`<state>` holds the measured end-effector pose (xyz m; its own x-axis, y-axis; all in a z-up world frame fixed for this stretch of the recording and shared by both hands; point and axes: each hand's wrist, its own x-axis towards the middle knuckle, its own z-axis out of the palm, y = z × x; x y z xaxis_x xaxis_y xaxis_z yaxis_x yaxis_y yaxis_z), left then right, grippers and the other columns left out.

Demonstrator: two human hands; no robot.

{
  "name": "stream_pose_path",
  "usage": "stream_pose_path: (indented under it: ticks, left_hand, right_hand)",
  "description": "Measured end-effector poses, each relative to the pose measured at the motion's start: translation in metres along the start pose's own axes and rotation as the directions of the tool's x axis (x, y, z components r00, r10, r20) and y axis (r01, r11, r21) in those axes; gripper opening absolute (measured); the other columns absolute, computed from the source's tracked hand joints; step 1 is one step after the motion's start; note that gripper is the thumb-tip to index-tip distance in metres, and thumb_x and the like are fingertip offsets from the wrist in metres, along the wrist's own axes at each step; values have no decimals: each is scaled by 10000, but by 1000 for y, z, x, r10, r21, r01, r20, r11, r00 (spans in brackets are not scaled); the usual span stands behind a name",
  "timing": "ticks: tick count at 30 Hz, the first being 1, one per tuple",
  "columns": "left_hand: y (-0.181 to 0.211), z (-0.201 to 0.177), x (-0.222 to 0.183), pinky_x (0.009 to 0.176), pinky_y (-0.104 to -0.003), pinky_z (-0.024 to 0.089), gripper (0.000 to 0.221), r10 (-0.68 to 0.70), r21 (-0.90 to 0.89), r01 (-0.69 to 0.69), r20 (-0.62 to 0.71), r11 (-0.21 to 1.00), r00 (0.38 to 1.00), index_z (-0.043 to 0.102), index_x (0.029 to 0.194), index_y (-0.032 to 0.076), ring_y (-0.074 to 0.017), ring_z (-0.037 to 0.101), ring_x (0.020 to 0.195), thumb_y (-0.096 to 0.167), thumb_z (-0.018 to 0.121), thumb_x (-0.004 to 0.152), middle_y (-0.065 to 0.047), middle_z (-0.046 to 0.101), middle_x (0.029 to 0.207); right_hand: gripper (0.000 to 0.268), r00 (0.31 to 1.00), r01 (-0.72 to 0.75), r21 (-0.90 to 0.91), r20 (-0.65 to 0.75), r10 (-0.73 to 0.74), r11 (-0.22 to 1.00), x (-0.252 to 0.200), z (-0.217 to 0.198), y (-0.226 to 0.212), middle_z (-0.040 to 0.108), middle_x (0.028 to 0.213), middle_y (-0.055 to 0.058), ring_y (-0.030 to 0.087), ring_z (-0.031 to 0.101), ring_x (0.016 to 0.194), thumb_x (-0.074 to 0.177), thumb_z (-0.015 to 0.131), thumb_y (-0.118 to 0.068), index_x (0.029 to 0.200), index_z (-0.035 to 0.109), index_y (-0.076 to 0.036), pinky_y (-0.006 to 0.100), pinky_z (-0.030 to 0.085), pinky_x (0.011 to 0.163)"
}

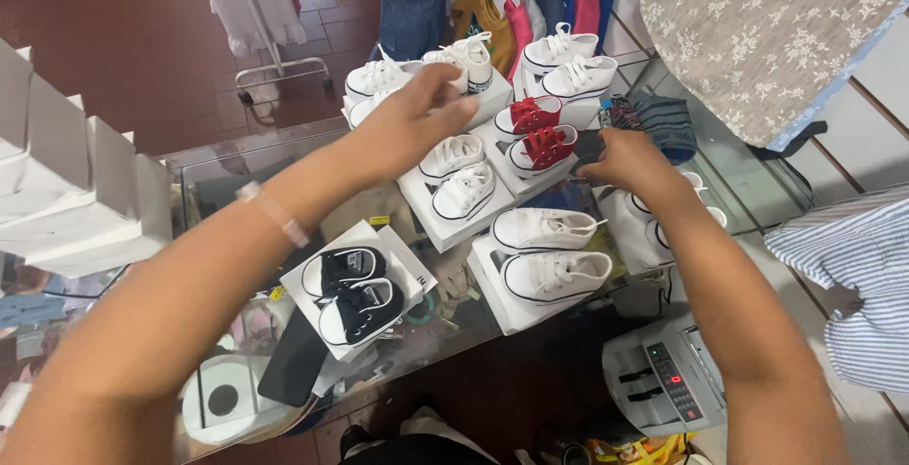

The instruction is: The person picks up a pair of infant shoes from a display counter, opens a small white cardboard box, and places the shoes inside the box before closing it.

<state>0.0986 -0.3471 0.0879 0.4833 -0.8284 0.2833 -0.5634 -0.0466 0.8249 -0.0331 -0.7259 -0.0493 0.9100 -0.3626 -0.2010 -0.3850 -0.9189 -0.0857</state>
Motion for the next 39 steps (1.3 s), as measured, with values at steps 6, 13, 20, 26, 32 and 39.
stream_pose_path:
  ticks: [6, 13, 20, 26, 32, 39]
  left_hand:
    - [-119, 96, 151, 1206, -451, 381, 884, -499, 30, 499, 99, 866, 861, 518, 1474, 150, -323, 546, 1388, 828, 438, 913, -160, 620, 1418]
    - [-150, 129, 192, 1179, -476, 386, 863, -590, 164, 571, 112, 805, 800, 555, 1439, 55, -351, 551, 1367, 753, 332, 984, -197, 615, 1394]
    - [-161, 138, 181, 1260, -451, 280, 981, -692, 106, 684, 126, 722, 711, 570, 1463, 58, -295, 441, 1474, 825, 328, 901, -126, 564, 1513]
    - [-139, 147, 176, 1234, -453, 342, 977, -664, -51, 669, 92, 741, 742, 618, 1403, 20, -325, 488, 1439, 806, 402, 864, -178, 606, 1452]
    - [-60, 117, 191, 1125, -450, 386, 991, -549, 215, 511, 191, 832, 814, 469, 1513, 34, -338, 506, 1399, 750, 254, 862, -179, 514, 1537]
    - [34, 34, 126, 811, -272, 583, 716, -510, -155, 524, 123, 837, 851, 752, 1010, 85, -160, 781, 827, 661, 394, 780, -46, 816, 902]
  right_hand:
    - [447, 982, -188, 346, 76, 172, 919, -59, -36, -59, 802, 812, 113, 292, 780, 894, 994, 673, -478, 1000, 777, -43, 440, 540, 997]
    - [340, 968, -246, 803, 232, 95, 543, -13, 46, -23, 753, 1063, 275, 273, 762, 905, 957, 631, -142, 1174, 705, 108, 371, 620, 806]
    - [338, 926, -330, 767, 376, 33, 551, 9, 62, -34, 761, 1082, 249, 368, 741, 1033, 870, 784, -151, 1178, 754, -14, 467, 594, 897]
    - [377, 953, -299, 932, 304, 9, 203, 28, 100, -15, 723, 1105, 308, 343, 740, 1005, 944, 722, -68, 1255, 620, 121, 459, 596, 886]
    - [249, 967, -248, 919, 214, 141, 305, -37, -25, -56, 768, 930, 211, 266, 739, 816, 816, 715, -82, 1008, 759, 71, 328, 616, 751]
    - [193, 990, -95, 820, 19, 139, 565, -115, -111, -126, 736, 845, 75, 142, 647, 776, 988, 659, -148, 931, 782, -10, 260, 566, 805]
